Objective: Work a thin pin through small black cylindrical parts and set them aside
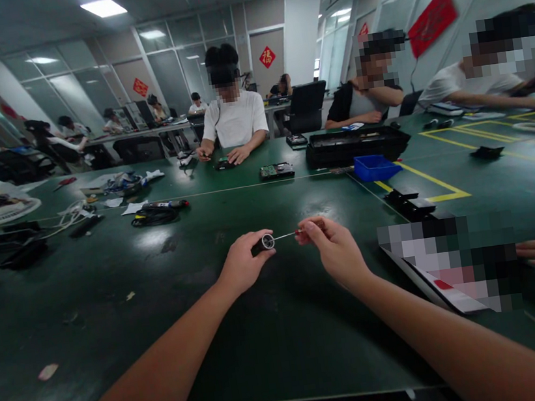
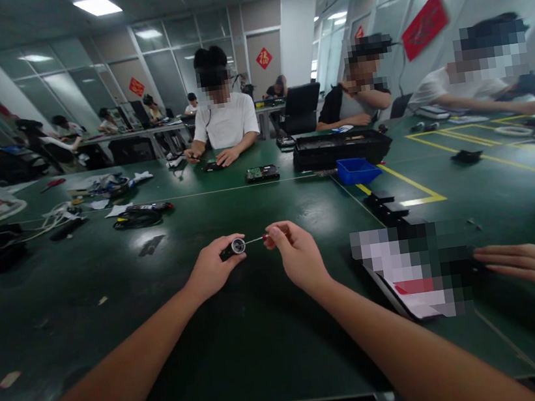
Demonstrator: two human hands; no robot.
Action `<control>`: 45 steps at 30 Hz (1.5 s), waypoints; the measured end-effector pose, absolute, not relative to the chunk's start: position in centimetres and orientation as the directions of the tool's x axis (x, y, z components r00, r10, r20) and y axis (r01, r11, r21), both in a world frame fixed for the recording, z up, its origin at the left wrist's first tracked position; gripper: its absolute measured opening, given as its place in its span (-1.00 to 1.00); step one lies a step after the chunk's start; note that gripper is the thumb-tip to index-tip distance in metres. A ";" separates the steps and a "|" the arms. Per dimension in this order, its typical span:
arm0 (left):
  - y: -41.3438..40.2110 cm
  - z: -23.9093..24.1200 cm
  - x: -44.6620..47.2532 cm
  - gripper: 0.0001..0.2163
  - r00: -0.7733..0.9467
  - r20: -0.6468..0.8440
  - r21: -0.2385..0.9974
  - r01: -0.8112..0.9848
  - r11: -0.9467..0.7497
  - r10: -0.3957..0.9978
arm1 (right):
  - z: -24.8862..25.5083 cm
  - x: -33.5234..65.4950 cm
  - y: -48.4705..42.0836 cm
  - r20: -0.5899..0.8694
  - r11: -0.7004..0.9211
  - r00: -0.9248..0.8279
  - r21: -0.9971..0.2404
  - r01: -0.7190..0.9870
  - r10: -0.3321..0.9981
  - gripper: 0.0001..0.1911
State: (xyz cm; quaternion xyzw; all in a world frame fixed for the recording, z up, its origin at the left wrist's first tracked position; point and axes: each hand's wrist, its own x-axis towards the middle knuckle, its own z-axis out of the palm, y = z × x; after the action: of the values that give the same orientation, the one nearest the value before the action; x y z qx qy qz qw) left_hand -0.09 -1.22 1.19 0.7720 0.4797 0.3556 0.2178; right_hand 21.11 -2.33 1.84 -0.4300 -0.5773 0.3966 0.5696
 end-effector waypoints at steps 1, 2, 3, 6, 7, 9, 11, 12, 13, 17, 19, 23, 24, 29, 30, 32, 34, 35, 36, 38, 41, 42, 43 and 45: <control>-1.2 1.3 -0.1 -0.65 0.307 0.353 0.662 0.586 -0.468 0.884 | 1.6 21.1 -2.1 0.288 0.289 0.035 -0.957 -0.035 0.957 -0.68; -1.1 1.4 -0.1 -0.65 0.335 0.359 0.643 0.588 -0.491 0.871 | 1.5 21.2 -1.8 0.244 0.248 0.046 -0.962 -0.116 0.969 -0.67; -1.1 1.5 -0.2 -0.66 0.364 0.358 0.622 0.593 -0.511 0.860 | 1.3 21.2 -1.6 0.186 0.191 0.043 -0.963 -0.191 0.982 -0.67; -0.8 1.6 -0.2 -0.69 0.400 0.319 0.576 0.638 -0.511 0.859 | 0.8 21.3 -0.9 0.020 0.036 0.057 -0.950 -0.310 0.998 -0.66; -0.7 1.5 -0.2 -0.69 0.396 0.301 0.567 0.657 -0.497 0.867 | 0.7 21.3 -0.8 -0.003 0.021 0.080 -0.953 -0.303 0.997 -0.66; -0.5 1.3 -0.3 -0.68 0.388 0.270 0.552 0.688 -0.472 0.881 | 0.4 21.4 -0.6 0.019 0.057 0.148 -0.966 -0.252 0.989 -0.66; -0.4 1.0 -0.3 -0.68 0.391 0.251 0.541 0.702 -0.463 0.885 | 0.2 21.5 -0.5 0.072 0.110 0.184 -0.972 -0.207 0.980 -0.66; -0.4 0.9 -0.4 -0.67 0.390 0.251 0.539 0.704 -0.463 0.886 | 0.2 21.5 -0.5 0.098 0.132 0.181 -0.973 -0.189 0.979 -0.65; -0.3 0.8 -0.4 -0.67 0.389 0.256 0.539 0.703 -0.465 0.885 | 0.1 21.6 -0.6 0.120 0.149 0.167 -0.974 -0.170 0.979 -0.65; -0.5 1.0 -0.3 -0.66 0.385 0.276 0.549 0.689 -0.473 0.881 | 0.4 21.6 -0.9 0.205 0.209 0.092 -0.977 -0.037 0.974 -0.67; -0.7 1.1 -0.1 -0.66 0.380 0.279 0.553 0.687 -0.471 0.882 | 0.7 21.5 -1.2 0.245 0.242 0.054 -0.969 0.055 0.968 -0.67; -0.9 1.2 -0.1 -0.67 0.374 0.291 0.559 0.680 -0.474 0.880 | 1.4 21.2 -1.8 0.273 0.269 -0.003 -0.946 0.180 0.962 -0.69; -0.9 1.2 -0.1 -0.67 0.373 0.298 0.560 0.677 -0.477 0.879 | 1.4 21.2 -1.9 0.281 0.276 -0.001 -0.942 0.192 0.960 -0.69; -0.9 1.1 -0.1 -0.66 0.366 0.328 0.550 0.675 -0.491 0.871 | 1.6 21.2 -2.0 0.297 0.288 0.007 -0.932 0.221 0.955 -0.72; -0.9 1.2 -0.1 -0.66 0.361 0.329 0.549 0.679 -0.488 0.872 | 1.6 21.2 -2.0 0.295 0.286 0.008 -0.932 0.223 0.956 -0.72; -0.9 1.3 0.0 -0.66 0.356 0.330 0.543 0.686 -0.485 0.874 | 1.6 21.2 -2.1 0.301 0.288 0.017 -0.927 0.240 0.954 -0.73; -0.9 1.3 0.0 -0.66 0.360 0.332 0.537 0.688 -0.489 0.872 | 1.7 21.2 -2.2 0.313 0.295 0.022 -0.915 0.275 0.949 -0.73; -0.8 1.3 0.0 -0.66 0.360 0.334 0.536 0.687 -0.490 0.871 | 1.7 21.1 -2.3 0.316 0.297 0.022 -0.911 0.287 0.949 -0.73; -0.8 1.2 0.0 -0.66 0.358 0.336 0.537 0.686 -0.490 0.871 | 1.8 21.1 -2.3 0.317 0.296 0.024 -0.910 0.291 0.948 -0.73; -0.7 1.1 -0.1 -0.66 0.353 0.343 0.539 0.685 -0.490 0.870 | 1.8 21.1 -2.3 0.316 0.294 0.034 -0.913 0.282 0.948 -0.73; -0.7 1.1 0.0 -0.66 0.354 0.341 0.539 0.685 -0.490 0.871 | 1.7 21.0 -2.3 0.323 0.303 0.039 -0.918 0.255 0.946 -0.73; -0.7 1.2 0.0 -0.65 0.359 0.338 0.538 0.685 -0.492 0.870 | 1.6 21.0 -2.3 0.325 0.307 0.034 -0.918 0.252 0.945 -0.73; -0.8 1.2 0.0 -0.65 0.365 0.335 0.536 0.685 -0.494 0.869 | 1.6 20.9 -2.3 0.326 0.309 0.025 -0.917 0.253 0.945 -0.74; -0.8 1.3 0.1 -0.65 0.374 0.331 0.531 0.685 -0.499 0.866 | 1.5 20.9 -2.3 0.326 0.312 0.009 -0.914 0.258 0.945 -0.74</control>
State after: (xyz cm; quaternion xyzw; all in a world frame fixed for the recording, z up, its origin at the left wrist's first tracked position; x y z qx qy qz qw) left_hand 0.07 -0.84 1.26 0.8144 0.4763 0.2935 0.1545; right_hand 20.89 -2.31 1.53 -0.4842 -0.6215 0.3306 0.5195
